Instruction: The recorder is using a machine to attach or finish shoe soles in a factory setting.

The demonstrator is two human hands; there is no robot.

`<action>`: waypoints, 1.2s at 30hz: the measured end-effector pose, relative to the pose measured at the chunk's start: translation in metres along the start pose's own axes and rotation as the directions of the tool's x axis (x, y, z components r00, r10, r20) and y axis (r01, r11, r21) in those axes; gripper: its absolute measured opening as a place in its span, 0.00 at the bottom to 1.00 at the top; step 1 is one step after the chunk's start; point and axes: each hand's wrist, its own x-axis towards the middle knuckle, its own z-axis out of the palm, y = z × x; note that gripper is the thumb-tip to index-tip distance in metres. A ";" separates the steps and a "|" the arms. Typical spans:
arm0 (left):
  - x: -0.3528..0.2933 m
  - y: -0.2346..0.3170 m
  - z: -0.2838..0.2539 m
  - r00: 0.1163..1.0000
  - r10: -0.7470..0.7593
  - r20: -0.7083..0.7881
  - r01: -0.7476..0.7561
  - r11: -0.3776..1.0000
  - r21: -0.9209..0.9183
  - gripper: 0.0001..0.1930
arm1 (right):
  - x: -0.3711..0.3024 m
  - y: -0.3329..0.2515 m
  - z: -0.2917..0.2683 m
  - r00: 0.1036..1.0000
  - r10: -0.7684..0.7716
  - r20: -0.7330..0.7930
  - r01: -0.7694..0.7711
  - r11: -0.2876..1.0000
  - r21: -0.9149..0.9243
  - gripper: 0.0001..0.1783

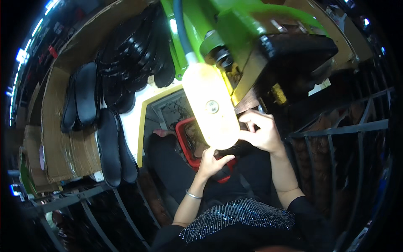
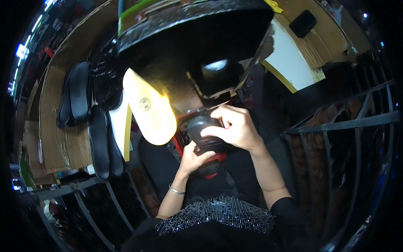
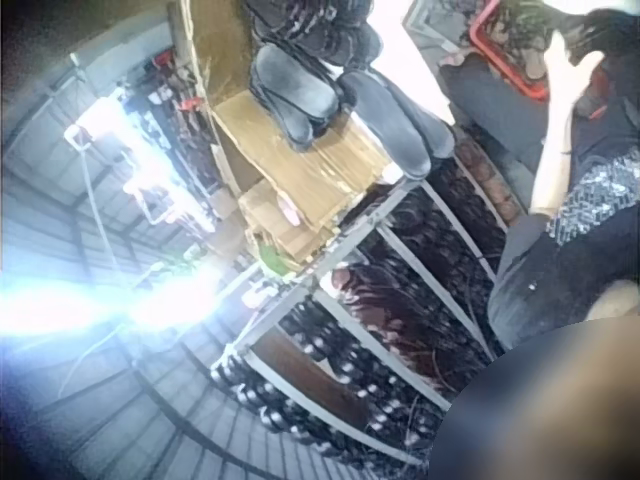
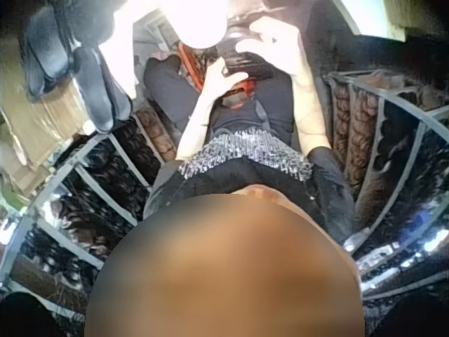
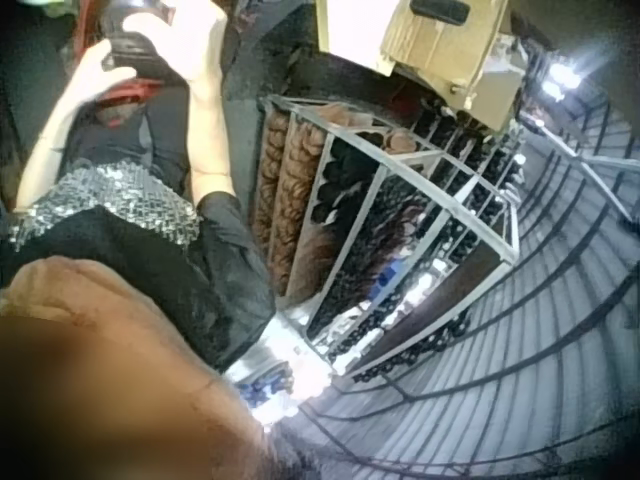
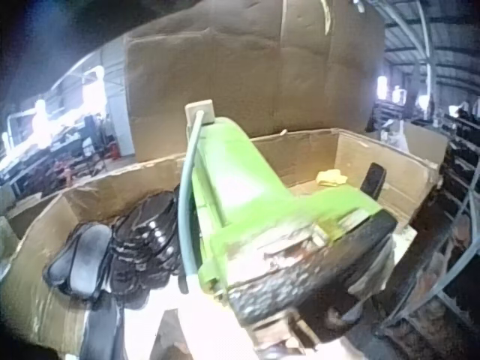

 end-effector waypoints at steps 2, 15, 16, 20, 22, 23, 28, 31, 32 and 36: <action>0.002 0.049 -0.016 0.913 0.400 -0.078 -0.334 0.845 0.417 0.25 | -0.004 -0.009 -0.034 0.993 -0.105 0.046 0.113 0.969 -0.221 0.16; -0.118 0.029 -0.233 0.591 0.221 -0.776 0.731 0.259 0.631 0.38 | 0.106 0.154 -0.075 0.879 -0.427 -0.211 0.260 0.801 -0.540 0.11; -0.119 0.028 -0.234 0.571 0.239 -0.785 0.718 0.318 0.619 0.34 | 0.103 0.164 -0.067 0.927 -0.347 -0.141 0.200 0.777 -0.597 0.11; -0.119 0.049 -0.229 0.631 0.399 -0.666 0.653 0.189 0.733 0.25 | 0.077 0.155 -0.036 0.864 -0.451 -0.225 0.195 0.710 -0.677 0.14; -0.125 0.059 -0.235 0.656 0.548 -0.519 0.464 0.248 0.850 0.18 | 0.049 0.138 -0.023 0.916 -0.244 -0.320 0.028 0.832 -0.554 0.14; -0.120 0.078 -0.218 0.620 0.650 -0.440 0.399 0.221 0.890 0.14 | 0.033 0.136 -0.015 0.946 -0.165 -0.278 0.016 0.883 -0.469 0.15; -0.111 0.163 -0.135 0.616 0.769 -0.171 0.102 0.138 0.985 0.15 | -0.038 0.090 0.031 0.998 0.046 0.043 -0.048 0.998 0.039 0.29; -0.092 0.160 -0.101 0.564 0.826 -0.004 -0.262 0.184 0.947 0.22 | -0.066 0.074 0.055 0.987 0.067 0.147 -0.102 0.963 0.250 0.54; -0.085 0.154 -0.084 0.552 0.833 -0.016 -0.349 0.248 0.904 0.24 | -0.073 0.071 0.058 0.989 0.083 0.123 -0.120 0.937 0.328 0.58; -0.045 0.144 -0.024 0.695 0.647 -0.314 -0.520 0.754 0.402 0.22 | -0.093 0.092 0.056 0.986 0.122 0.116 -0.162 0.868 0.470 0.53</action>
